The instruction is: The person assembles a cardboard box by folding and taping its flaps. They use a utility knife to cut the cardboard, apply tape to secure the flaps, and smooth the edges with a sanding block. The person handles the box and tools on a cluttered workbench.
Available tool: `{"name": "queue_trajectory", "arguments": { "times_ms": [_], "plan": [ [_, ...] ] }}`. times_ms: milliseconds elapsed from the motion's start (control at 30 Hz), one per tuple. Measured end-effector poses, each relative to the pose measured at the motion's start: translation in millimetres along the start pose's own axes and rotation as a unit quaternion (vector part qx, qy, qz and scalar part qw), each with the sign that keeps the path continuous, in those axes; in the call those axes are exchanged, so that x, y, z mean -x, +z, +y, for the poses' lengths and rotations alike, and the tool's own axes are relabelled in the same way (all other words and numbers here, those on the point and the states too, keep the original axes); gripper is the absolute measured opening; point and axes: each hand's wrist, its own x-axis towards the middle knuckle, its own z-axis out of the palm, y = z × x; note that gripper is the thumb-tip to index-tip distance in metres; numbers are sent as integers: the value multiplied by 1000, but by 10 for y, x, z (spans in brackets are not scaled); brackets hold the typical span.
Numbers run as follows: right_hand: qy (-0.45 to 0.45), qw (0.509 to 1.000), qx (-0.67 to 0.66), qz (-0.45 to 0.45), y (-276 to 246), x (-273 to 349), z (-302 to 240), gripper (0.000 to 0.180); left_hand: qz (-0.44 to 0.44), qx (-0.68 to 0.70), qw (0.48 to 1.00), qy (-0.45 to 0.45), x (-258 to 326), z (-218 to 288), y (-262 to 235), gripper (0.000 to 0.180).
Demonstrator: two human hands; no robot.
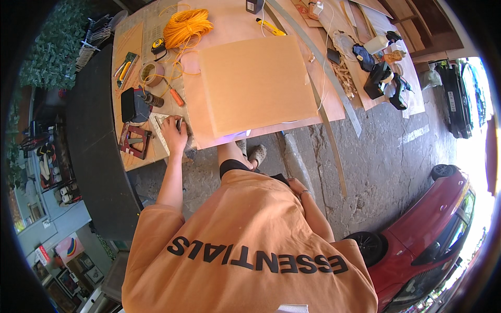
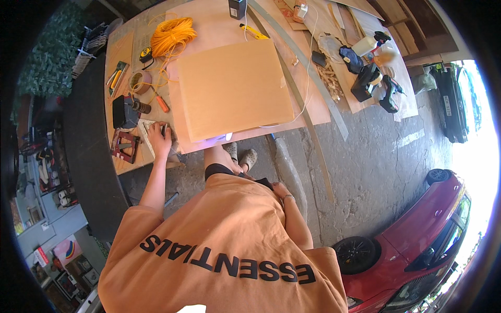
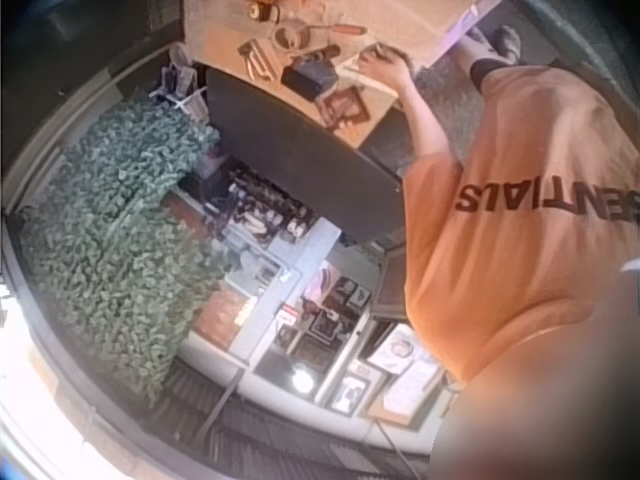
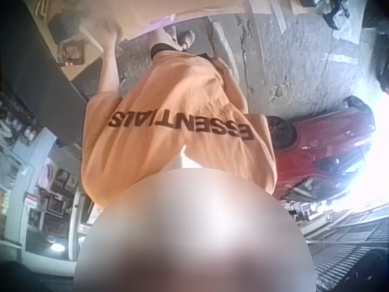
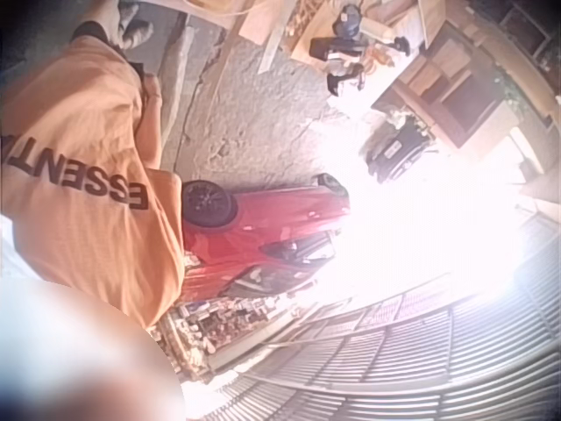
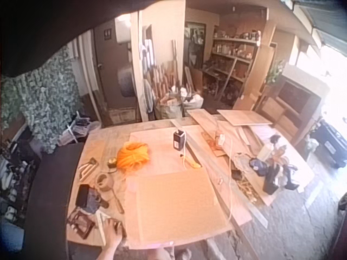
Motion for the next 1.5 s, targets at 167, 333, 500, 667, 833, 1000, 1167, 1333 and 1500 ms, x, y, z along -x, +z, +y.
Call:
{"name": "queue_trajectory", "arguments": {
  "times_ms": [167,333,500,667,833,1000,1167,1333,1500],
  "plan": [
    [13,1000,7,-11,-64,54,-103,39,-2,0,1000,4,1,-11,2,25],
    [7,1000,8,-10,-51,38,-100,41,-1,6,1000,-3,2,-8,0,24],
    [41,998,38,-1,11,-3,-34,41,-12,8,1000,-15,1,10,-12,24],
    [-26,999,42,-7,-24,54,-70,39,-7,9,1000,-7,-1,4,-17,24],
    [-37,998,47,-13,-70,106,-139,38,-4,3,1000,-2,4,-9,-2,24],
    [-18,999,43,-23,2,42,-29,40,-5,11,1000,-1,3,-13,-4,25],
    [-20,1000,4,-6,109,-66,101,49,-3,2,1000,-5,3,-4,-5,24],
    [-24,999,19,-9,71,-27,52,43,-2,10,1000,0,6,-6,-3,25],
    [-81,990,113,-23,-26,48,-57,32,-4,8,1000,2,1,-17,1,26]
  ]
}}
